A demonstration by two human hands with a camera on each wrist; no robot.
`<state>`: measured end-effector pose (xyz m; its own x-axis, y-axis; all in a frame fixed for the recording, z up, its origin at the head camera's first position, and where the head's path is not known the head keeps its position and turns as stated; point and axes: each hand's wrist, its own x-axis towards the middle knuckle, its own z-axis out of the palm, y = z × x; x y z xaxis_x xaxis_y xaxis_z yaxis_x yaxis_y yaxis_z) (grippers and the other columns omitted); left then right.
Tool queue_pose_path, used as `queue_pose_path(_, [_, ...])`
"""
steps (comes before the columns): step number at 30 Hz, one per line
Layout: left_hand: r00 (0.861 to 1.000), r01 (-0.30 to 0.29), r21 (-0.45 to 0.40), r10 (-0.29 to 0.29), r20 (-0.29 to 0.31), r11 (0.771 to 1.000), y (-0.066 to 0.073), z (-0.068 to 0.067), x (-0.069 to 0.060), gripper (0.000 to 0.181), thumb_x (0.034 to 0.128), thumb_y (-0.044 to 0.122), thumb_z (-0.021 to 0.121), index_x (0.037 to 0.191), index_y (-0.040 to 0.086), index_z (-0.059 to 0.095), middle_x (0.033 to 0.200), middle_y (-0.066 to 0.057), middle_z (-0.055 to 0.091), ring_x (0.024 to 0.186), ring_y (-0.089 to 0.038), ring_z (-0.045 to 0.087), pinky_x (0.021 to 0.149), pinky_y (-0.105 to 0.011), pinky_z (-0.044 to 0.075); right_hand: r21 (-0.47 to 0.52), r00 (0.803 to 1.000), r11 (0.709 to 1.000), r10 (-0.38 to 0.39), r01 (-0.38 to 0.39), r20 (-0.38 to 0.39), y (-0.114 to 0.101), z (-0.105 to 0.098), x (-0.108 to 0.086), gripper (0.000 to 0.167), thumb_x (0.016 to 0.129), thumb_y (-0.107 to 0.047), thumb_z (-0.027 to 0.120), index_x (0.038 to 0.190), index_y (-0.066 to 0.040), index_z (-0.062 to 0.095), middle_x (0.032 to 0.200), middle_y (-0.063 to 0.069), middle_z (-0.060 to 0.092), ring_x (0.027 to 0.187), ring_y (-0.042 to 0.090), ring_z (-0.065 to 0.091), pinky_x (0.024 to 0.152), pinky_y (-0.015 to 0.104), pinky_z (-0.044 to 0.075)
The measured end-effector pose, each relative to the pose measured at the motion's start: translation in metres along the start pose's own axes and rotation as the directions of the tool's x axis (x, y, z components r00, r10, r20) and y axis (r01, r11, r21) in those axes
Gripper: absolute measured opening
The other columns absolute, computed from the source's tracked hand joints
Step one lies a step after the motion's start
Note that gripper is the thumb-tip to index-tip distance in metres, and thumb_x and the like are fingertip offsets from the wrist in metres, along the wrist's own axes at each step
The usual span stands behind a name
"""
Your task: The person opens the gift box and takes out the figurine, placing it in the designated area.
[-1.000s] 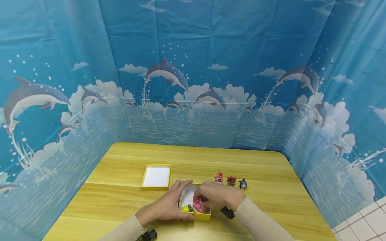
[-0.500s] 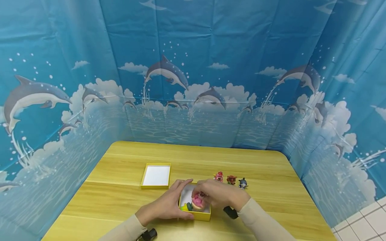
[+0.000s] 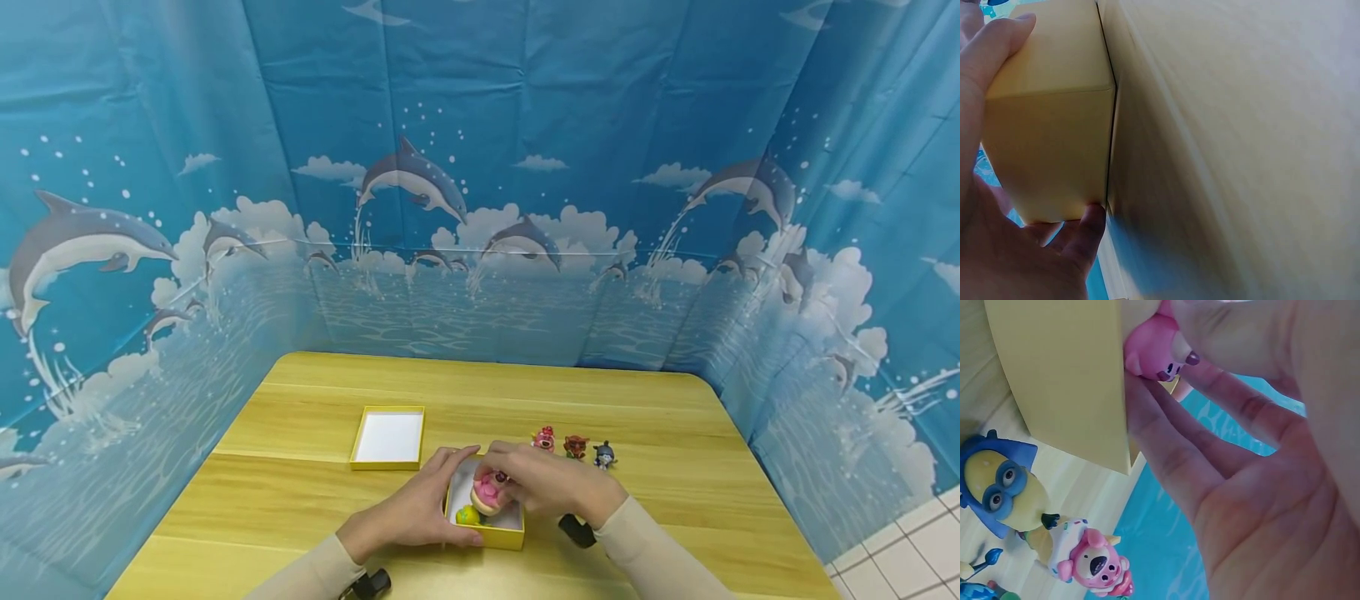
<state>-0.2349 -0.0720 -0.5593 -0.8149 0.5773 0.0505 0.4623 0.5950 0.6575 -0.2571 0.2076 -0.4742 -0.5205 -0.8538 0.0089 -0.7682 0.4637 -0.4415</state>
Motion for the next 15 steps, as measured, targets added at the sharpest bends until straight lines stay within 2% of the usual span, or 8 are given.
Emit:
queue_pose_path(9, [1.000,0.001,0.003,-0.001,-0.004,1.000,0.0007,-0.0007,0.0002,0.129,0.0877,0.074,0.094,0.186,0.027,0.027,0.158,-0.002,0.050,0.125,-0.010,0.054,0.107,-0.030,0.057,0.007,0.999,0.999,-0.045,0.046,-0.027,-0.0006,0.0043,-0.0015,0.041,0.111,0.006,0.071,0.144,-0.019,0.076,0.140,-0.005,0.074,0.126,0.006,0.072,0.107,0.038,0.068])
queue_pose_path(15, [1.000,0.008,0.015,-0.008,0.002,1.000,-0.0003,-0.0001,0.0005,0.129,0.0881,0.077,0.092,0.187,0.030,0.025,0.161,-0.001,0.049,0.134,-0.010,0.054,0.116,-0.037,0.058,0.019,0.993,0.993,-0.116,0.116,0.002,-0.0005,0.0087,-0.0006,0.051,0.109,0.010,0.072,0.153,-0.016,0.076,0.143,-0.002,0.076,0.120,0.003,0.072,0.101,0.027,0.067])
